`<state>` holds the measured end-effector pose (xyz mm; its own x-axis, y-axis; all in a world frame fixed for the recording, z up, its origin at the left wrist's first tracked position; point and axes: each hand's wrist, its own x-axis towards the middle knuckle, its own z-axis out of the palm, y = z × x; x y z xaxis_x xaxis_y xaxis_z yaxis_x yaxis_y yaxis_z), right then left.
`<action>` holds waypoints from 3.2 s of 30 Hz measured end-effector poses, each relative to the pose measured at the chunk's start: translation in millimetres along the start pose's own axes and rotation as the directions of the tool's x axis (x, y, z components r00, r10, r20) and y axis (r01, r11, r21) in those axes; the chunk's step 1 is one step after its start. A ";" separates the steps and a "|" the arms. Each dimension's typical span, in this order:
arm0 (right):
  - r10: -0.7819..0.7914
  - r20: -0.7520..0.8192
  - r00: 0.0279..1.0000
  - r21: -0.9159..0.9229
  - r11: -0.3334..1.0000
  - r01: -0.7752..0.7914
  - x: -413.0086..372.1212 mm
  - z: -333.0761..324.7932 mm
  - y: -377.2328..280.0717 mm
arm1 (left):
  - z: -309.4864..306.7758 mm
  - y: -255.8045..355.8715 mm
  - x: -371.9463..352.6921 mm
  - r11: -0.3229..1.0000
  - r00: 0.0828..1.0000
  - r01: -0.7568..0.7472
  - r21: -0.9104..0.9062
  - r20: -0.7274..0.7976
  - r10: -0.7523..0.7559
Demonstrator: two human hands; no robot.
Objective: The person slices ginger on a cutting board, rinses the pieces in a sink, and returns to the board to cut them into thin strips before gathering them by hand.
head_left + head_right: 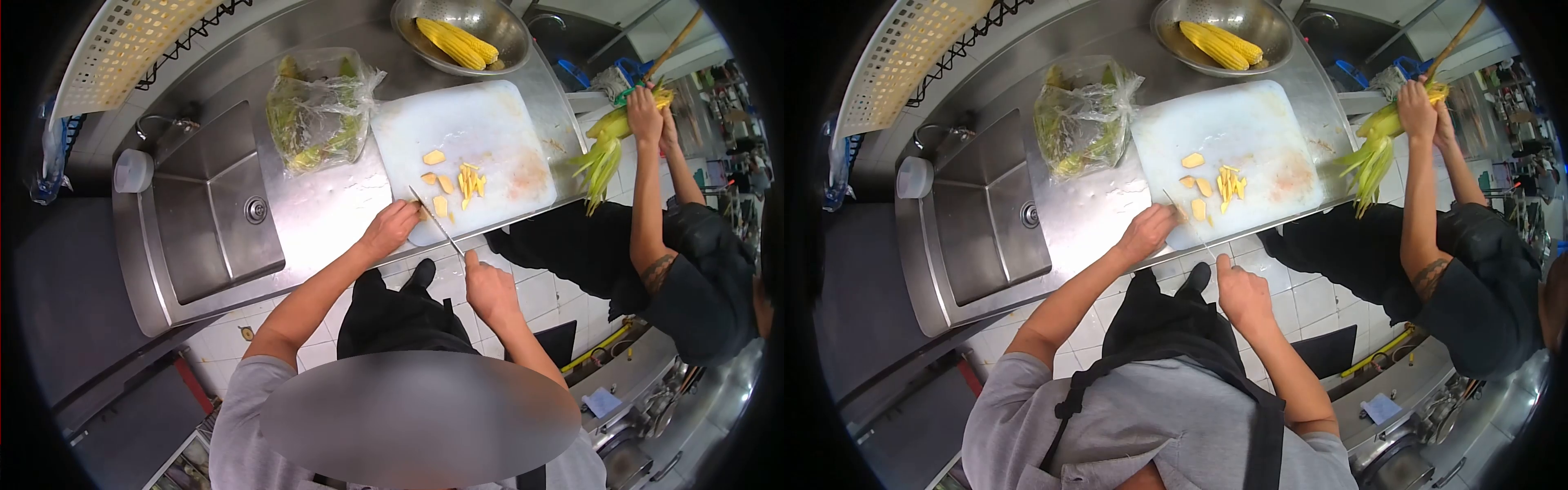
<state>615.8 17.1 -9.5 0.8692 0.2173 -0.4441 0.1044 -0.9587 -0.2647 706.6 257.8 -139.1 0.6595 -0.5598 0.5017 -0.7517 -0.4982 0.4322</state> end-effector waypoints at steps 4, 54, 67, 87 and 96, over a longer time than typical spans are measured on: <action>-0.044 -0.032 0.999 -0.001 0.999 0.044 29.0 29.6 -0.3 | 0.5 -2.6 -4.9 1.000 1.000 -0.006 0.026 0.016 0.006; 0.084 0.032 0.996 0.000 0.996 -0.084 21.8 15.5 30.4 | 30.6 7.8 36.8 0.996 0.997 0.076 -0.042 0.037 -0.075; 0.026 -0.117 0.993 0.236 0.972 0.003 55.9 31.6 36.3 | 29.4 10.0 32.6 0.988 0.995 0.102 -0.115 0.008 -0.102; 0.060 -0.187 0.981 0.444 0.896 0.030 28.9 18.6 32.5 | -19.1 -50.8 72.6 0.796 0.815 0.576 -0.188 0.052 -0.577; 0.034 -0.149 0.988 0.312 0.950 0.014 55.0 34.3 33.0 | 0.6 -9.7 24.7 0.984 0.985 0.171 -0.045 -0.021 -0.172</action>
<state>650.4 3.7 -72.0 0.9345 0.1547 -0.3206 -0.0394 -0.8502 -0.5250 730.2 248.3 -131.3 0.7788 -0.4519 0.4350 -0.6272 -0.5562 0.5452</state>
